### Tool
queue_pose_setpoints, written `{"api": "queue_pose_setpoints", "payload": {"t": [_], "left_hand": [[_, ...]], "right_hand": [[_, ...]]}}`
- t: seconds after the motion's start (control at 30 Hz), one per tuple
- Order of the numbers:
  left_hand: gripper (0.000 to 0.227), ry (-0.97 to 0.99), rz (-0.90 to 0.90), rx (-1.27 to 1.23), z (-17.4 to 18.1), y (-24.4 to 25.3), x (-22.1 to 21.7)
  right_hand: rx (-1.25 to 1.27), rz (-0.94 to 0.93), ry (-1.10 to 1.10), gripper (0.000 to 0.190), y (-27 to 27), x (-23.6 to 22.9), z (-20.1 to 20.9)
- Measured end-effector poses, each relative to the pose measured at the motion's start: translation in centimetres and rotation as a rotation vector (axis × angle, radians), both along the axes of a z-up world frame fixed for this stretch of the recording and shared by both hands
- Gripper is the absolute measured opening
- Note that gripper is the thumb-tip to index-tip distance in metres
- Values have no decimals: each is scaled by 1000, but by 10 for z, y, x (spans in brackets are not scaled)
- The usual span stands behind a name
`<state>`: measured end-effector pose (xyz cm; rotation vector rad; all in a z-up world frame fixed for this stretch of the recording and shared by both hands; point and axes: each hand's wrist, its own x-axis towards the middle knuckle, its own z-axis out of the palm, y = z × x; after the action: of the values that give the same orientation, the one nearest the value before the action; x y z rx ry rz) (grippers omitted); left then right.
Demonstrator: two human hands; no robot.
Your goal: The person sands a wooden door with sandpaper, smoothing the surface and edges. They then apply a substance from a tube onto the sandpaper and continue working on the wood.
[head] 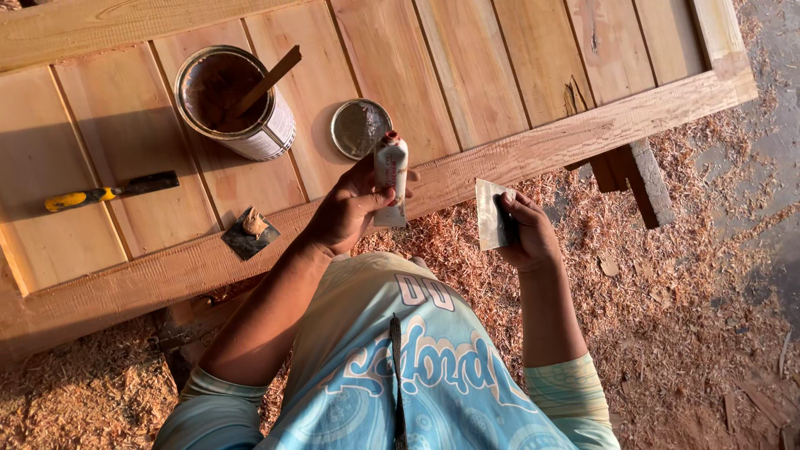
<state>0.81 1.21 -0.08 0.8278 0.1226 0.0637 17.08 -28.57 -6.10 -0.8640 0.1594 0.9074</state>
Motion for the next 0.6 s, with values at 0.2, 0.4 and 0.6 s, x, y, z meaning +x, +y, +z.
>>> {"api": "queue_pose_setpoints", "payload": {"t": [0.2, 0.4, 0.6], "left_hand": [[29, 69, 115, 214, -11, -13, 5], [18, 43, 194, 233, -19, -17, 11], [17, -29, 135, 281, -12, -18, 4]], "right_hand": [[-80, -35, -75, 17, -8, -13, 2], [-91, -59, -60, 20, -3, -23, 12], [-181, -44, -173, 23, 5, -30, 34]]}}
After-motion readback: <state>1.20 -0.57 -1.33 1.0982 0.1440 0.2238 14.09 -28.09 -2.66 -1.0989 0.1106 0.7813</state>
